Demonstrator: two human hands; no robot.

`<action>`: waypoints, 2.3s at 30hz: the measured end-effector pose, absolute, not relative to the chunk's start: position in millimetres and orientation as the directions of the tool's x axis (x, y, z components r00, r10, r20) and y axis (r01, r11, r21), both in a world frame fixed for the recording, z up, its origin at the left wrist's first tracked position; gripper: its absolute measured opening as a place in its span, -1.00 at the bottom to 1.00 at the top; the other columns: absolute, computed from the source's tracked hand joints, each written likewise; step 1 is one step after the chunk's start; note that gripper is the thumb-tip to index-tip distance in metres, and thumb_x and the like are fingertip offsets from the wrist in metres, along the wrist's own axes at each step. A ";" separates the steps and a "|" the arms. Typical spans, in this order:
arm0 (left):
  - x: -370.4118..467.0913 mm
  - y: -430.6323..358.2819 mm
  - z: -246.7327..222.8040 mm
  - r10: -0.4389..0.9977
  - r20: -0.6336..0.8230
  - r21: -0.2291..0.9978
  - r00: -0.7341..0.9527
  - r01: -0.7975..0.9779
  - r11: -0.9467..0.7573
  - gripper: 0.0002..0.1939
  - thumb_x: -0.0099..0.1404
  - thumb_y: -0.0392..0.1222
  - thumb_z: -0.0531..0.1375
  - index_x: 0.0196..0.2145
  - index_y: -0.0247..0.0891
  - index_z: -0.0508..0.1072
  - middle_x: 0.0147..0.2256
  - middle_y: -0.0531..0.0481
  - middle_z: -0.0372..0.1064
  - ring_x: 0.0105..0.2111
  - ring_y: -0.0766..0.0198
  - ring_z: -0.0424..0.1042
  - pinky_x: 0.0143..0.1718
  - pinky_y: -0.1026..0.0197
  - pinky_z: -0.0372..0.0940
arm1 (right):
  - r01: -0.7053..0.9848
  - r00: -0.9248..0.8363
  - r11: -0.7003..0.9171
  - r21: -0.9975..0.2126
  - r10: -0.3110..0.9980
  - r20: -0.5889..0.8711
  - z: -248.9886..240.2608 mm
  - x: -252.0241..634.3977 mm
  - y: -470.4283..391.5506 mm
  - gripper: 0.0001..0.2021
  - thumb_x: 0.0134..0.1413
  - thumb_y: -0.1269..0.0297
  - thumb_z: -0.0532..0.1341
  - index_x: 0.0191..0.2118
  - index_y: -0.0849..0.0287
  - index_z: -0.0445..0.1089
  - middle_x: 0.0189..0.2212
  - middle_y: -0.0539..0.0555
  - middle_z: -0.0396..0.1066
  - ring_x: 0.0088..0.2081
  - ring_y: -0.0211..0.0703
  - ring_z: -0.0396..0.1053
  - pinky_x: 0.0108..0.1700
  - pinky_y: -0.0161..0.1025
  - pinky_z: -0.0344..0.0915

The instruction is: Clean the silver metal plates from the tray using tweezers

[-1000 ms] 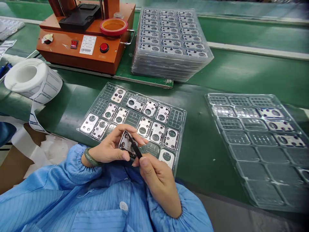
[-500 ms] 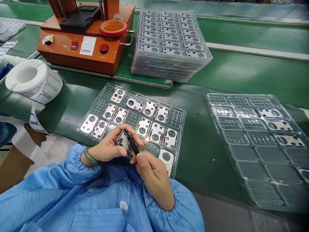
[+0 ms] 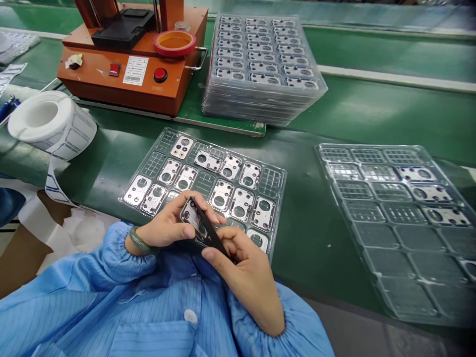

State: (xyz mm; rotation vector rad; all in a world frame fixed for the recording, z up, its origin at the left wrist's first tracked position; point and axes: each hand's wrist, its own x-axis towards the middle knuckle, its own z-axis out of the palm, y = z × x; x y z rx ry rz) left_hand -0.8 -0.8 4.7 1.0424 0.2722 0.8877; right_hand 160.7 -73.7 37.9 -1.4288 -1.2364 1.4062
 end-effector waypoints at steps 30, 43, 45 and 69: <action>-0.7 -2.7 2.8 0.758 0.116 0.849 0.642 -0.460 0.260 -0.52 0.15 0.06 0.28 -0.05 -0.21 0.30 -0.12 -0.15 0.46 -0.02 0.03 0.44 0.11 -0.10 0.20 | 0.532 0.196 0.128 -0.837 0.943 0.269 22.3 143.3 -83.4 -0.84 0.29 0.31 0.04 -0.27 0.13 0.35 -0.48 0.00 0.43 -0.52 -0.25 0.34 -0.44 -0.28 0.20; -3.7 -4.7 -3.9 0.765 0.119 0.887 0.633 -0.414 0.204 -0.42 0.17 0.15 0.24 0.03 -0.23 0.30 -0.09 -0.21 0.47 -0.11 0.04 0.49 -0.03 0.02 0.31 | 0.116 0.139 -0.069 -0.991 0.989 -0.053 18.6 153.8 -77.5 -0.66 0.27 0.06 0.05 -0.43 0.16 0.31 -0.67 -0.13 0.05 -0.63 -0.34 -0.01 -0.59 -0.33 0.00; -3.7 -4.8 -4.7 0.777 0.141 0.886 0.613 -0.429 0.177 -0.39 0.18 0.12 0.24 0.10 -0.18 0.25 -0.09 -0.18 0.47 -0.12 0.08 0.49 -0.06 0.06 0.32 | -0.004 0.060 -0.160 -0.987 0.985 -0.160 18.0 156.2 -74.9 -0.62 0.26 0.00 0.05 -0.42 0.18 0.32 -0.69 -0.14 0.03 -0.65 -0.36 -0.05 -0.61 -0.34 -0.04; 0.1 -2.8 1.2 0.746 0.142 0.864 0.651 -0.449 0.227 -0.51 0.22 0.05 0.23 0.03 -0.15 0.23 -0.09 -0.17 0.47 -0.08 0.09 0.49 -0.01 0.02 0.31 | 0.149 0.035 -0.055 -0.987 0.998 -0.050 22.9 170.6 -70.4 -0.65 0.26 0.08 0.08 -0.48 0.16 0.30 -0.74 -0.14 0.15 -0.68 -0.36 0.08 -0.59 -0.36 0.06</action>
